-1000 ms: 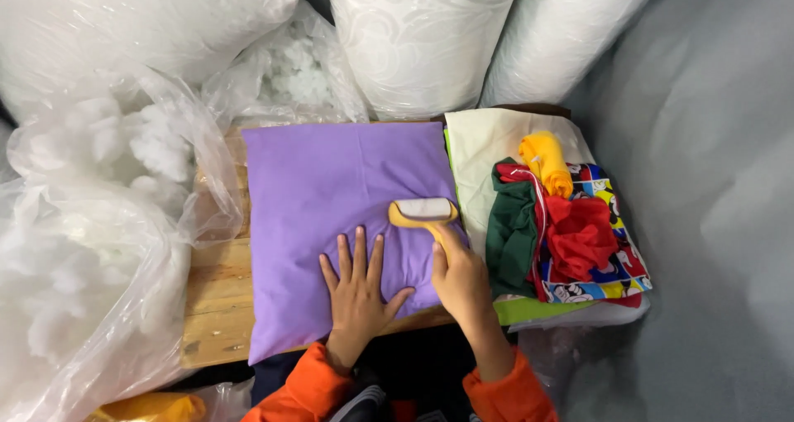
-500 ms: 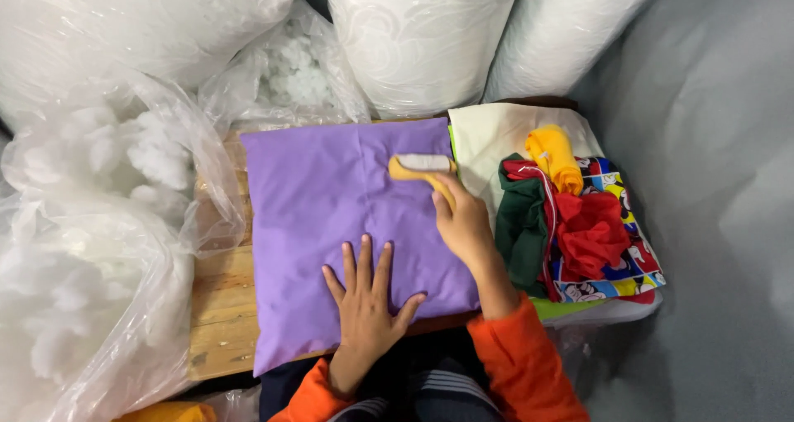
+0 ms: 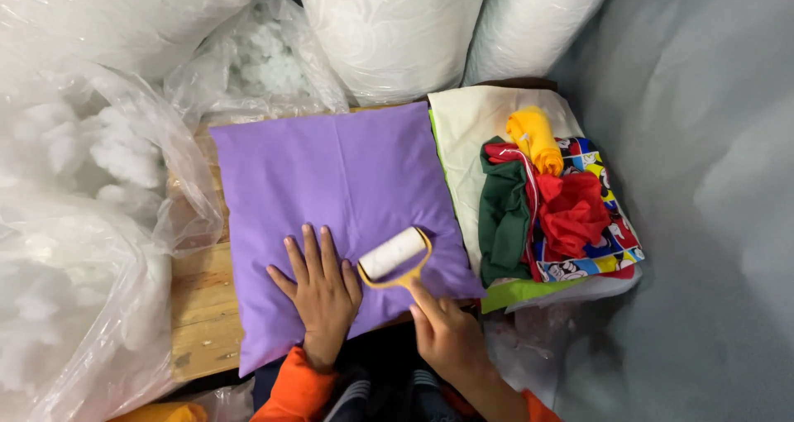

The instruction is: The person uses a lint roller on a purple pillow, places the pillow into a plastic bag, and then handles several items of clothing on a wooden bench.

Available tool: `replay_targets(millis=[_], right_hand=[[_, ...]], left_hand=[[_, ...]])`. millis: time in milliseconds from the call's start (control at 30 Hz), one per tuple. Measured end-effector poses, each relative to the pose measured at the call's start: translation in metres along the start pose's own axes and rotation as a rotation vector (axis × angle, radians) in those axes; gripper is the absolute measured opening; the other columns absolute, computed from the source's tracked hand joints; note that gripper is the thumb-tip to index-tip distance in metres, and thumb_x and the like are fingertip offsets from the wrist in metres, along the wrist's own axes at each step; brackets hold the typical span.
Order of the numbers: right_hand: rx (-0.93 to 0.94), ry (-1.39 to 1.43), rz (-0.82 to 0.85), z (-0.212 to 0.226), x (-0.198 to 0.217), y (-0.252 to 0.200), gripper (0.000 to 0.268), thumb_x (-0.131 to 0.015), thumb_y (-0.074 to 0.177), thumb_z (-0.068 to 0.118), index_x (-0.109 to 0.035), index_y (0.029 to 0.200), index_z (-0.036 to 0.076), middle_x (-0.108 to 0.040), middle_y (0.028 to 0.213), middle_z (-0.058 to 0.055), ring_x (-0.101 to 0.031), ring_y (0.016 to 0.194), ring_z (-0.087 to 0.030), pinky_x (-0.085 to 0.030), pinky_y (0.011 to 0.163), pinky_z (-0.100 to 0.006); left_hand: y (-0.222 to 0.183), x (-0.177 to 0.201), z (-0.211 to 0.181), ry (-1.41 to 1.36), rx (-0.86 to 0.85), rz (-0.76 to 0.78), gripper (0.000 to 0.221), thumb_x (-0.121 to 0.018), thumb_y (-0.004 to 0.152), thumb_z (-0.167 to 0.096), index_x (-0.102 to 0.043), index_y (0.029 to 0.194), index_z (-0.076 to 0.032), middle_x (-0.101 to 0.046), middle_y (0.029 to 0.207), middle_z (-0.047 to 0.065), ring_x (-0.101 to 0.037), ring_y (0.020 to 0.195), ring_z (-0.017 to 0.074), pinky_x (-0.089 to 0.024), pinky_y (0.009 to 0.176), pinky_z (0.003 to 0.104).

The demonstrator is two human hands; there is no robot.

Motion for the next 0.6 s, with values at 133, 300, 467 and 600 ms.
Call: replay_targets(millis=[133, 300, 467, 600], right_hand=[[-0.015, -0.062, -0.08, 0.017, -0.05, 0.081, 0.044, -0.053, 0.102, 0.032, -0.058, 0.146, 0.026, -0.061, 0.074, -0.014, -0.064, 0.059, -0.04, -0.049, 0.052, -0.054], [-0.134, 0.105, 0.032, 0.023, -0.105, 0.18, 0.04, -0.051, 0.099, 0.021, -0.055, 0.139, 0.02, -0.07, 0.076, -0.025, -0.067, 0.067, -0.052, -0.051, 0.06, -0.064], [-0.165, 0.165, 0.093, 0.024, -0.112, 0.22, 0.038, -0.048, 0.099, 0.02, -0.052, 0.137, 0.018, -0.07, 0.077, -0.026, -0.067, 0.074, -0.053, -0.05, 0.062, -0.064], [-0.069, 0.178, 0.028, 0.034, -0.071, 0.182, 0.028, -0.054, 0.097, 0.015, -0.058, 0.126, 0.016, -0.07, 0.077, -0.022, -0.067, 0.07, -0.05, -0.048, 0.056, -0.061]], left_hand=[[-0.005, -0.005, 0.002, -0.006, -0.012, -0.014, 0.069, -0.043, 0.092, -0.028, -0.047, 0.159, -0.01, -0.044, 0.166, 0.013, -0.035, 0.156, 0.035, 0.002, 0.125, 0.063], [-0.004, -0.005, 0.001, -0.05, -0.022, -0.061, 0.062, -0.039, 0.101, -0.036, -0.051, 0.154, -0.007, -0.049, 0.161, 0.015, -0.036, 0.154, 0.0369, -0.001, 0.125, 0.063], [-0.003, -0.008, 0.002, -0.028, -0.007, -0.01, 0.068, -0.042, 0.096, -0.038, -0.049, 0.157, -0.007, -0.047, 0.164, 0.012, -0.034, 0.156, 0.0351, 0.004, 0.125, 0.061], [-0.002, -0.005, 0.003, 0.036, 0.005, -0.018, 0.072, -0.04, 0.095, -0.042, -0.047, 0.159, -0.008, -0.048, 0.164, 0.011, -0.036, 0.155, 0.0335, 0.003, 0.126, 0.06]])
Point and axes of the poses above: each hand's wrist, its own y-axis towards the middle knuckle, its own x-axis out of the back of the hand, z = x × y, the point moved 10 cm from there along y, towards the middle knuckle
